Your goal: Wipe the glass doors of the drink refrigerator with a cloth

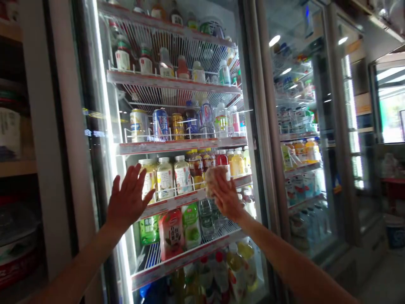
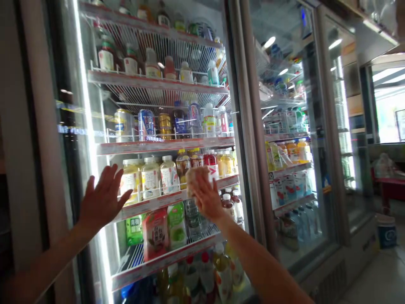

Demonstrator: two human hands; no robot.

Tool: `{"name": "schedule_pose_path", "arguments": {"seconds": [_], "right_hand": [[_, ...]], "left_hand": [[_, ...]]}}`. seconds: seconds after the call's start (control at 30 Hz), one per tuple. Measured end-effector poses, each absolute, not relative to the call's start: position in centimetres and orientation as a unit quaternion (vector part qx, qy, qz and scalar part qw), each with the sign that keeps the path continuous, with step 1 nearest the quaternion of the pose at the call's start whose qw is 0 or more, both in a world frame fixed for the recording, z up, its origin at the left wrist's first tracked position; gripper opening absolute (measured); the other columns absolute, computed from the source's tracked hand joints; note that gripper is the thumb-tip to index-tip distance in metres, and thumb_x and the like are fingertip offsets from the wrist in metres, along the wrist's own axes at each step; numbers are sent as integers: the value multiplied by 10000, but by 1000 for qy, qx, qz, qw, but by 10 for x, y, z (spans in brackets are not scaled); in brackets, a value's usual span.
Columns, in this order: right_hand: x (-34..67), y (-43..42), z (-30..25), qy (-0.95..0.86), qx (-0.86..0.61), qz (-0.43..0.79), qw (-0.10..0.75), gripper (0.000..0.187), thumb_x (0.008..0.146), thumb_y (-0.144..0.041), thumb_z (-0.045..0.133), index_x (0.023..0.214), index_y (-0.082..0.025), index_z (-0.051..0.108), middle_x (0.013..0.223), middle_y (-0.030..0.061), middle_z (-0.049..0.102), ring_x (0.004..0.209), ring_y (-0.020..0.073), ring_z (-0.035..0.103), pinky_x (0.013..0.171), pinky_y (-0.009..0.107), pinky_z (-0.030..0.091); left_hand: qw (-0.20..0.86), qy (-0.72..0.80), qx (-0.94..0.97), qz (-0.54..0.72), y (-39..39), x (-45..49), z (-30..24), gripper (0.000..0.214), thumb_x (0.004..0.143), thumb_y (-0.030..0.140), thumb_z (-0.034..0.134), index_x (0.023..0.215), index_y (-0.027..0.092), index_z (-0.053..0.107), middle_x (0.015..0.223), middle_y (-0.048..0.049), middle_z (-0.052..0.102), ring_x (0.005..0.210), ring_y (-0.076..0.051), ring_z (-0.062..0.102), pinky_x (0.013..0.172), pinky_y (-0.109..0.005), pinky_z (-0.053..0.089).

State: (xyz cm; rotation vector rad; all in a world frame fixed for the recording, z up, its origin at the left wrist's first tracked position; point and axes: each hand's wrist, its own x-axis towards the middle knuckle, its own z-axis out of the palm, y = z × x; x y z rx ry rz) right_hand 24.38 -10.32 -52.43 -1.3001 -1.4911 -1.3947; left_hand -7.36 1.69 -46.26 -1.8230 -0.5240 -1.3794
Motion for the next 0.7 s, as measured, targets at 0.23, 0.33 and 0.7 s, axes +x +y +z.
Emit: {"name": "schedule_pose_path", "arguments": {"seconds": [0.23, 0.33, 0.7], "right_hand": [[258, -98, -519, -381, -583, -506, 509, 564, 901, -197, 314, 1455, -219, 213, 1517, 136, 213, 1395, 295, 224, 1041, 588, 258], [225, -89, -521, -498, -539, -521, 436, 585, 894, -208, 350, 1458, -242, 199, 1532, 97, 182, 1413, 276, 172, 1082, 555, 234], [212, -84, -516, -435, -567, -504, 485, 539, 904, -197, 315, 1440, -189, 263, 1525, 136, 184, 1412, 294, 168, 1073, 580, 246]], "left_hand": [[406, -226, -703, -538, 16, -71, -466, 656, 924, 381, 368, 1460, 213, 30, 1490, -136, 257, 1391, -254, 202, 1121, -495, 135], [403, -235, -705, -534, 15, -70, -466, 642, 930, 392, 343, 1460, 212, 29, 1490, -137, 258, 1392, -256, 197, 1117, -504, 141], [408, -238, -697, -539, 16, -69, -474, 654, 925, 344, 382, 1462, 213, 33, 1483, -136, 273, 1396, -248, 176, 1118, -505, 156]]}}
